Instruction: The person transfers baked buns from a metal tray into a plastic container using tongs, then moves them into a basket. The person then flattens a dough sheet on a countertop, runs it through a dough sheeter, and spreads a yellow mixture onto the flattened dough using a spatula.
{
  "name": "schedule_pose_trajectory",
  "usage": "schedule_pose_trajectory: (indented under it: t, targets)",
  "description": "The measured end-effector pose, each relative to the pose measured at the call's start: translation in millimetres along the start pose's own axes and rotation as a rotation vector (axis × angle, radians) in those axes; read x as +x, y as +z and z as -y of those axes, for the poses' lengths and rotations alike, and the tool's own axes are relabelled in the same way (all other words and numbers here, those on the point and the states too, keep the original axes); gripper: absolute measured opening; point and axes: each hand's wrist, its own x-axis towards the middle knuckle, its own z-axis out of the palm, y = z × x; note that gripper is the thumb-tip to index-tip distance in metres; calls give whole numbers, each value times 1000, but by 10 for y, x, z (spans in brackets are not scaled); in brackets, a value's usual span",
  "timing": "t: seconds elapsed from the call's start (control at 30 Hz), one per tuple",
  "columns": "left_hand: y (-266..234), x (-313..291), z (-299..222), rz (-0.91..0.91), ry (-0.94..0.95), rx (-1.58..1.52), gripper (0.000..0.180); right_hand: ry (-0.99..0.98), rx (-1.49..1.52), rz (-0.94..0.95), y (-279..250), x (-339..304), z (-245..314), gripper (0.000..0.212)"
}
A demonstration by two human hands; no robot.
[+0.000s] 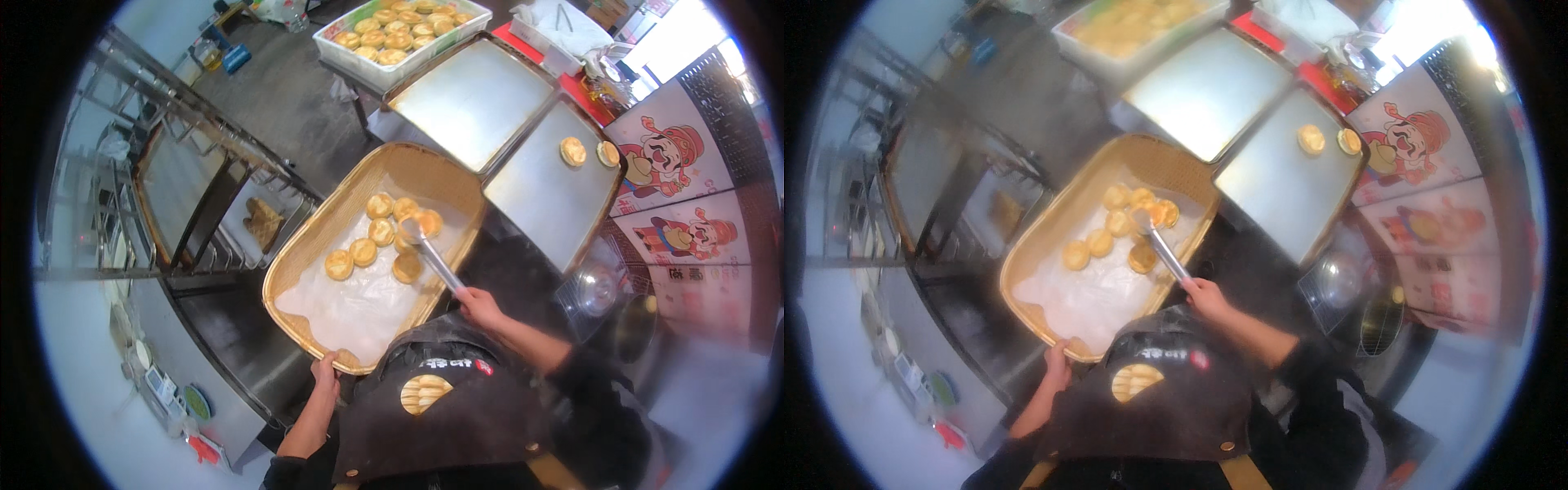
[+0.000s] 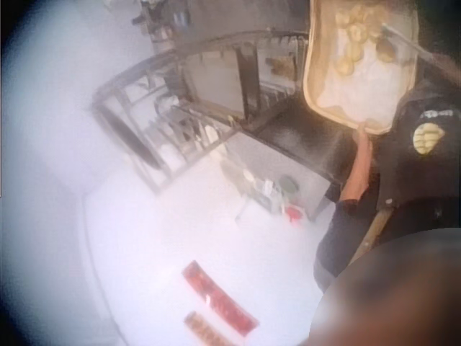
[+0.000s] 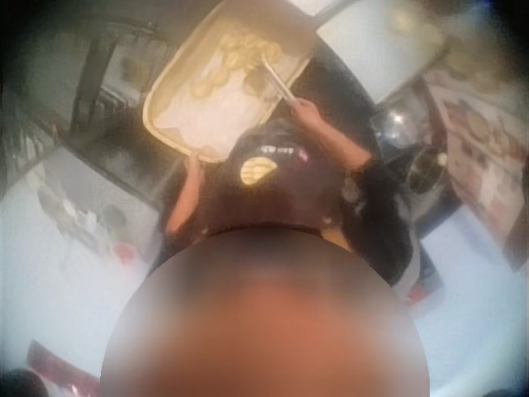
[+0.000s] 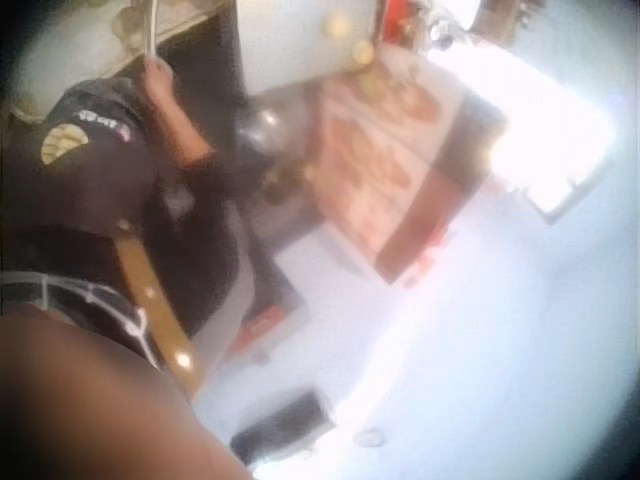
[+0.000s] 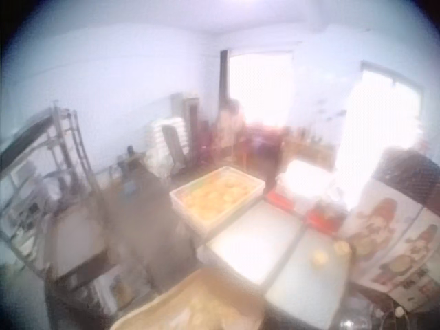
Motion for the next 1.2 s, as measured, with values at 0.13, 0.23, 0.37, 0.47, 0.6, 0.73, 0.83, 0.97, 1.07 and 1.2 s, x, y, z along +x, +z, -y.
schedule_pose_trajectory:
  t: [0.13,0.23,0.37,0.47,0.6,0.73,0.83,0.97,1.07,1.2]
  targets:
    - [19,-94,56,-58,40,35,25,234,-143,227,261,561,-99,37]
    - [2,-157,145,-60,50,62,24,391,-233,289,402,810,-200,41]
    - [97,-157,203,-57,2,-19,27,600,-164,452,136,662,-25,45]
    - [224,-16,138,-1,4,-51,31,667,-134,432,-470,255,383,48]
    - [251,279,-31,-75,-45,-34,30,320,51,382,-993,-419,763,50]
    - [-3,373,-107,-18,2,85,19,26,326,15,-1410,-835,705,49]
    - [-129,355,-95,-6,-78,80,21,-108,573,-221,-1790,-602,475,48]
    - [-99,298,-38,-73,-58,-82,23,-226,790,-399,-2602,396,534,45]
    - [-73,222,34,-35,113,32,22,-281,886,-516,-3147,1166,839,43]
    - [-105,50,166,-195,177,43,25,-299,950,-411,-3607,1708,1216,40]
